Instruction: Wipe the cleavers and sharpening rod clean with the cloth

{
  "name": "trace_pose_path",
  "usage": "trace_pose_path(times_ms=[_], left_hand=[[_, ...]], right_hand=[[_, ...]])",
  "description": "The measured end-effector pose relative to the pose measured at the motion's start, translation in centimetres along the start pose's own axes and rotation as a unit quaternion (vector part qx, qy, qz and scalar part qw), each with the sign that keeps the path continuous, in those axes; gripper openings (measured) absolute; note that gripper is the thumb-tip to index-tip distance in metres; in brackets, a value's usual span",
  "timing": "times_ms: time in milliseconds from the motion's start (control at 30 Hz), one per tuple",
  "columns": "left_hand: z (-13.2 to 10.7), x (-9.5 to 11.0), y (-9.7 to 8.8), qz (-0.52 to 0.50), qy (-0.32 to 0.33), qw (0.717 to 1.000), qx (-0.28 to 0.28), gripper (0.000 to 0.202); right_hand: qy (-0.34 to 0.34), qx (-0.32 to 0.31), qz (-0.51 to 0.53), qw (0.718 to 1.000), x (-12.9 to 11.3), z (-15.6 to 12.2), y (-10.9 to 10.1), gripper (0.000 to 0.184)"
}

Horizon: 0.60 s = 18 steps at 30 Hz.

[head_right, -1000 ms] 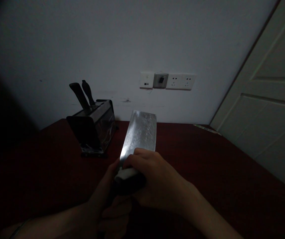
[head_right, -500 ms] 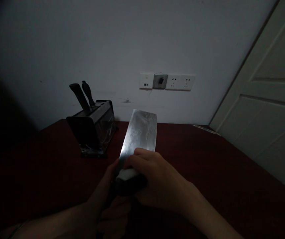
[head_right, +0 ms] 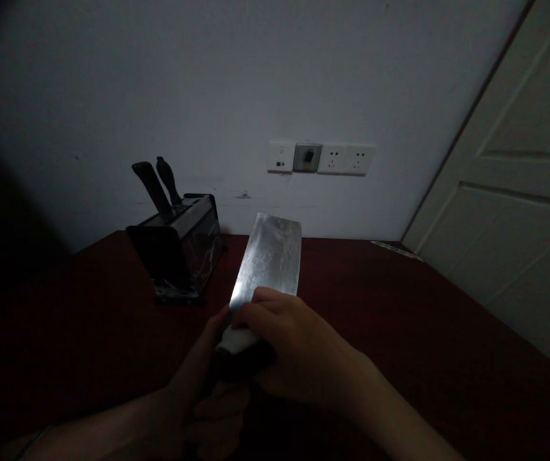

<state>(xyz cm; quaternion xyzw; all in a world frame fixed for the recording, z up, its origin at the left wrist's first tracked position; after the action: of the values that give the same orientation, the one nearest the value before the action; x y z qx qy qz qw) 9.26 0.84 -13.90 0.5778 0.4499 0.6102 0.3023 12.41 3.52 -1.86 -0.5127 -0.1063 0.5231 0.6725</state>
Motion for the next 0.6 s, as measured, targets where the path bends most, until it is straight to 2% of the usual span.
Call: trace_pose_path(times_ms=[133,400,600], left_hand=[[0.2,-0.1,-0.5,0.008,-0.007,1.000,-0.007,0.078],[-0.2,0.0,0.3,-0.015,0.006,1.000,0.007,0.076],[-0.1,-0.4,-0.2,0.007,0.002,1.000,0.016,0.079]], right_hand=[[0.004,-0.028,0.010,1.000,0.0,0.1,0.8,0.042],[0.003,-0.005,-0.033,0.999,0.0,0.0,-0.3,0.029],[-0.017,-0.025,-0.010,1.000,-0.7,0.1,0.2,0.037]])
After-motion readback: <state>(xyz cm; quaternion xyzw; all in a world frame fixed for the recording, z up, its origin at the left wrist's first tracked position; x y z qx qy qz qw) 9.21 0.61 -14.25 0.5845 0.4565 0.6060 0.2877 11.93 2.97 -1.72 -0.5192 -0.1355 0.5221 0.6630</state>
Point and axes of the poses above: each hand's wrist, its own z-axis towards the middle knuckle, its own y-axis out of the palm, x = y × z, the point moved 8 cm from there along z, towards the middle knuckle, and after that the axes turned 1 degree about -x, right-handed, at the moved point
